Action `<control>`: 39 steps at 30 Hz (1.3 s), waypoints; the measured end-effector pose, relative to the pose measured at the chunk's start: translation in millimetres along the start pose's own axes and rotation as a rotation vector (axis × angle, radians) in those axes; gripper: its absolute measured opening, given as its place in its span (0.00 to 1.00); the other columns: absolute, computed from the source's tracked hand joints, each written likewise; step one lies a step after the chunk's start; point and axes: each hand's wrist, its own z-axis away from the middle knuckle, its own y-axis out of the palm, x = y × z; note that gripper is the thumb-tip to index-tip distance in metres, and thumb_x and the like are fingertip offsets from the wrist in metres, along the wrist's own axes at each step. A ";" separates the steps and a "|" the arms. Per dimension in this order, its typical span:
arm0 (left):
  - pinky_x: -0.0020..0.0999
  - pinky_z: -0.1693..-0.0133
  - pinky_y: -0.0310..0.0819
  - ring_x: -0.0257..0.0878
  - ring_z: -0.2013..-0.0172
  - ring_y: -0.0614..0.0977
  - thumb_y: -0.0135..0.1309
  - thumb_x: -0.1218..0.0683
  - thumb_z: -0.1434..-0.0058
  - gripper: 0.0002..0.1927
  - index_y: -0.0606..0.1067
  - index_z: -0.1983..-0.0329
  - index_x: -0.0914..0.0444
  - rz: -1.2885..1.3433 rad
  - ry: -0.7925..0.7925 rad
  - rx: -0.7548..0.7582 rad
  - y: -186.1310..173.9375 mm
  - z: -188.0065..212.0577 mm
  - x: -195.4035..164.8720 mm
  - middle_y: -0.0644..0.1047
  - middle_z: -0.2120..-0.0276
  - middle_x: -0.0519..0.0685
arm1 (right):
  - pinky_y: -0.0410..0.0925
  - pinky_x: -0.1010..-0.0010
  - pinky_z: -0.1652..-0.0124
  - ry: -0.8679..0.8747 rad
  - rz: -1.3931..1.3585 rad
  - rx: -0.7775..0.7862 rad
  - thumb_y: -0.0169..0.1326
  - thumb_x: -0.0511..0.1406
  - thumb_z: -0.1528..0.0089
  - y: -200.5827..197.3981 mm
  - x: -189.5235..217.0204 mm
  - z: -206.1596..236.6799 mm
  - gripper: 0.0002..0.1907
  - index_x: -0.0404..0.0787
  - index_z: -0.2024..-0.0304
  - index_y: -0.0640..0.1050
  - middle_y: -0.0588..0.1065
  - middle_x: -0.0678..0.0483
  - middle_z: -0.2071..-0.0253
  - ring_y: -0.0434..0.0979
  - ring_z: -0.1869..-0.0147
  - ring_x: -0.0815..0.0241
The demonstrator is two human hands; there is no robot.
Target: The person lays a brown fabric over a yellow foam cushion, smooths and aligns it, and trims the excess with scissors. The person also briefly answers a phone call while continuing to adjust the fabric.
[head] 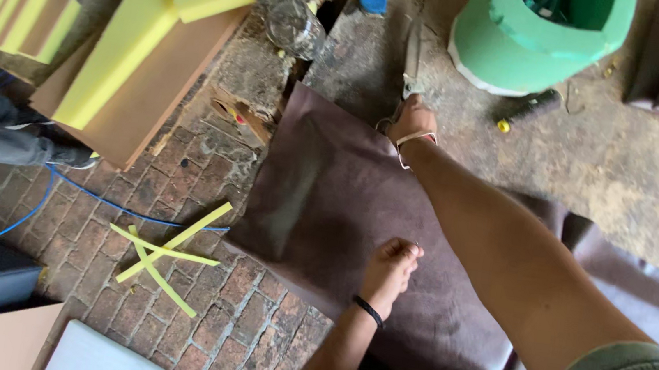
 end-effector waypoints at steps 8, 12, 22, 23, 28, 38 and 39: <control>0.21 0.74 0.64 0.24 0.76 0.70 0.54 0.54 0.32 0.08 0.78 0.64 0.62 -0.283 0.211 -0.050 -15.0 -12.6 -28.3 0.74 0.75 0.38 | 0.63 0.70 0.76 0.259 -0.388 0.512 0.62 0.42 0.37 -107.9 -25.1 30.1 0.14 0.37 0.63 0.79 0.77 0.47 0.71 0.71 0.75 0.62; 0.23 0.71 0.69 0.26 0.74 0.73 0.53 0.54 0.33 0.08 0.79 0.64 0.61 -0.444 0.366 -0.034 -22.2 -23.7 -51.9 0.76 0.75 0.38 | 0.68 0.74 0.80 0.204 -0.597 0.401 0.52 0.38 0.35 -129.1 -96.0 155.2 0.09 0.44 0.57 0.81 0.79 0.53 0.73 0.75 0.77 0.66; 0.25 0.70 0.69 0.26 0.73 0.73 0.55 0.56 0.32 0.07 0.78 0.65 0.63 -0.631 0.628 -0.010 -4.8 -14.5 -107.1 0.77 0.74 0.41 | 0.70 0.70 0.80 -0.129 -0.701 0.486 0.55 0.64 0.48 -48.9 -233.7 360.7 0.35 0.39 0.66 0.80 0.73 0.56 0.80 0.73 0.79 0.64; 0.27 0.71 0.70 0.27 0.74 0.74 0.55 0.56 0.32 0.07 0.79 0.65 0.63 -0.680 0.639 -0.016 1.0 -9.8 -108.5 0.78 0.74 0.41 | 0.70 0.70 0.79 -0.160 -0.735 0.471 0.55 0.65 0.48 -47.0 -231.1 359.7 0.36 0.38 0.66 0.80 0.73 0.56 0.80 0.73 0.79 0.65; 0.33 0.72 0.72 0.33 0.75 0.79 0.57 0.57 0.33 0.05 0.78 0.64 0.64 -0.886 0.789 -0.042 23.2 13.2 -107.4 0.80 0.74 0.46 | 0.63 0.70 0.79 -0.089 -0.769 0.442 0.63 0.56 0.45 -60.0 -213.3 355.5 0.30 0.34 0.69 0.80 0.71 0.55 0.81 0.69 0.78 0.66; 0.23 0.75 0.61 0.25 0.75 0.67 0.53 0.57 0.29 0.08 0.76 0.64 0.64 -0.418 0.568 0.137 45.1 29.9 -84.5 0.71 0.75 0.40 | 0.66 0.73 0.78 0.470 -1.120 0.074 0.58 0.40 0.43 -87.2 -307.0 370.6 0.12 0.39 0.61 0.84 0.75 0.59 0.79 0.70 0.79 0.66; 0.22 0.77 0.57 0.24 0.77 0.64 0.53 0.57 0.29 0.08 0.76 0.65 0.64 -0.349 0.481 0.137 48.6 34.8 -79.0 0.70 0.76 0.39 | 0.68 0.71 0.76 0.504 -0.904 0.016 0.60 0.42 0.40 -89.9 -332.4 371.4 0.15 0.36 0.63 0.84 0.76 0.54 0.78 0.72 0.77 0.64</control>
